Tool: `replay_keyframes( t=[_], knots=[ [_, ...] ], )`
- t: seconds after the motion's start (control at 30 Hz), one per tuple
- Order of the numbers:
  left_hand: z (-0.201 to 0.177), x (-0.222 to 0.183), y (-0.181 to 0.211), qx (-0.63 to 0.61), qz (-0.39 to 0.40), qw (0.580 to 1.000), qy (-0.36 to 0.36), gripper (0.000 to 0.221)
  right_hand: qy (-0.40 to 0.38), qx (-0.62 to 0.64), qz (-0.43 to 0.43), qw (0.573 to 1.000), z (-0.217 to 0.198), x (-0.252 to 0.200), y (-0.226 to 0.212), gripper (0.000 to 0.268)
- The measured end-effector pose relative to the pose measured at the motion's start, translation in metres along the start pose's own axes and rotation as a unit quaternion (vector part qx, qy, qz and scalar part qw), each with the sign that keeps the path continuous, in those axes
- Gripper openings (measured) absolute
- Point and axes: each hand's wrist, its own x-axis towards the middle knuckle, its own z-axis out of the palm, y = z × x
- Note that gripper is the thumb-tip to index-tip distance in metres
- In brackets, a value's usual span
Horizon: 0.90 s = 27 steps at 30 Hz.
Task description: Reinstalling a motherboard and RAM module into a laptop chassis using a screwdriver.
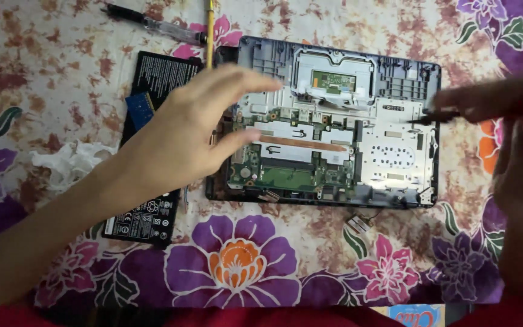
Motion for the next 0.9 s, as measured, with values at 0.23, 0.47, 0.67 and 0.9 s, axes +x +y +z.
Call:
replay_keyframes(
  t=[0.23, 0.47, 0.67, 0.9],
  knots=[
    [0.017, -0.032, -0.018, 0.015, -0.165, 0.964, -0.208, 0.119, -0.172, -0.296, -0.006, 0.939, 0.011, -0.003, 0.068, 0.08],
    [0.032, -0.046, -0.028, 0.127, -0.082, 0.965, -0.216, 0.126, -0.353, -0.367, 0.042, 0.86, 0.034, 0.013, 0.094, 0.121],
    [0.028, -0.043, -0.034, 0.062, -0.066, 0.977, -0.192, 0.129, -0.386, -0.344, 0.112, 0.848, 0.039, 0.023, 0.086, 0.123],
    [0.016, -0.035, -0.029, 0.0, -0.08, 0.971, -0.225, 0.132, -0.375, -0.31, 0.149, 0.861, 0.037, 0.022, 0.089, 0.122]
  ],
)
